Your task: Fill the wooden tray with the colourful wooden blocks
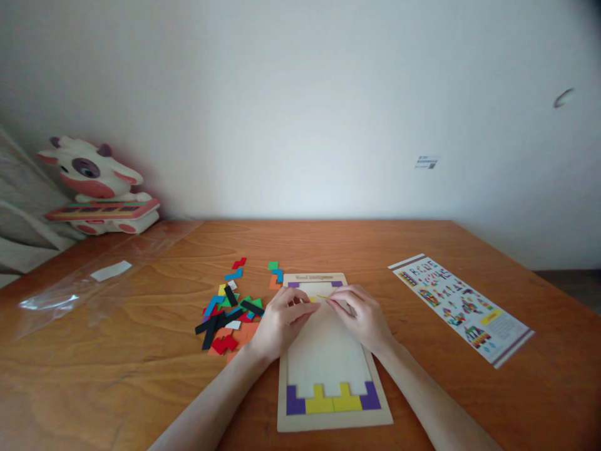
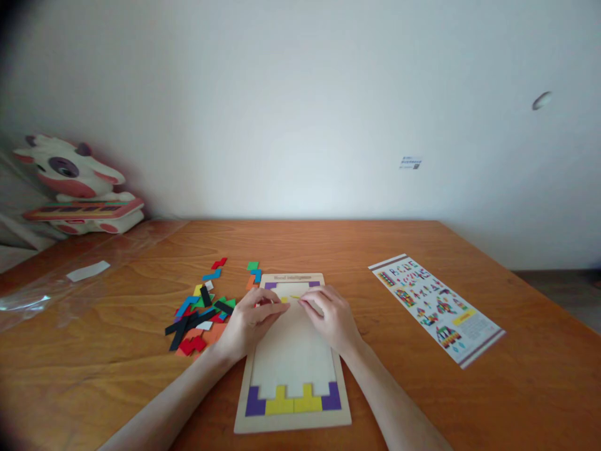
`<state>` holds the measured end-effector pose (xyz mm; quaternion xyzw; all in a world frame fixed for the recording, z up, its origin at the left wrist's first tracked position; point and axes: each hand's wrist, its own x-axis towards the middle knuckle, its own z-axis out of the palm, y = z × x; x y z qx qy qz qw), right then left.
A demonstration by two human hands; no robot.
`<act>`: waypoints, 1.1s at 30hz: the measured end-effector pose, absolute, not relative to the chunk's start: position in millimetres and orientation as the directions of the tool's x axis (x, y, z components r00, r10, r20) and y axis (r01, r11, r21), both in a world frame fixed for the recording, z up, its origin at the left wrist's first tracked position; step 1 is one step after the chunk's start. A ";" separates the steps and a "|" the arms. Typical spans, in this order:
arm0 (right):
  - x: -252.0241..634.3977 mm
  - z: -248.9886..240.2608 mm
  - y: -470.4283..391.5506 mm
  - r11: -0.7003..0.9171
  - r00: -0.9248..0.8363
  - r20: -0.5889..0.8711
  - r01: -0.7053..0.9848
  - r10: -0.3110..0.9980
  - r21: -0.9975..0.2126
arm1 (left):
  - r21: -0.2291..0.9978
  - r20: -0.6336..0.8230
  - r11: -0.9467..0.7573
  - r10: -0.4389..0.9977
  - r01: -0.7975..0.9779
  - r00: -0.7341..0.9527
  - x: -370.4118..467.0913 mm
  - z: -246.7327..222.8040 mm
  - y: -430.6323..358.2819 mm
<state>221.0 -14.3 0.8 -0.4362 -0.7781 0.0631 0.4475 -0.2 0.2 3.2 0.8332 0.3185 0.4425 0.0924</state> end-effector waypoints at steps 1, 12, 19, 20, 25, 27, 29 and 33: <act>221.6 0.3 -14.1 0.612 -0.229 0.641 0.633 0.733 -0.474 | 0.395 0.670 -0.797 0.590 0.456 0.451 -1.3 3.0 -1.2; 227.3 10.3 11.1 0.674 -0.449 0.593 0.703 0.668 -0.227 | 0.376 0.515 -0.805 0.593 0.459 0.618 -3.4 3.1 -9.9; 225.6 -0.3 13.0 0.681 -0.480 0.554 0.693 0.680 -0.236 | 0.303 0.388 -0.805 0.593 0.510 0.705 -4.6 16.8 -17.6; 225.5 -0.6 12.5 0.676 -0.481 0.549 0.701 0.684 -0.228 | 0.284 0.365 -0.796 0.605 0.535 0.708 -4.0 19.2 -19.8; 223.9 1.6 11.1 0.639 -0.477 0.526 0.749 0.704 -0.176 | 0.199 0.298 -0.708 0.703 0.678 0.646 0.8 21.4 -27.1; 223.4 2.4 10.4 0.628 -0.477 0.513 0.761 0.713 -0.165 | 0.188 0.309 -0.708 0.701 0.681 0.643 1.7 20.7 -28.0; 223.3 2.8 9.3 0.621 -0.482 0.500 0.768 0.720 -0.154 | 0.189 0.315 -0.744 0.664 0.641 0.678 1.3 20.6 -28.5; 223.2 2.7 7.0 0.613 -0.479 0.495 0.777 0.725 -0.145 | 0.204 0.321 -0.773 0.632 0.601 0.705 -0.8 18.7 -29.0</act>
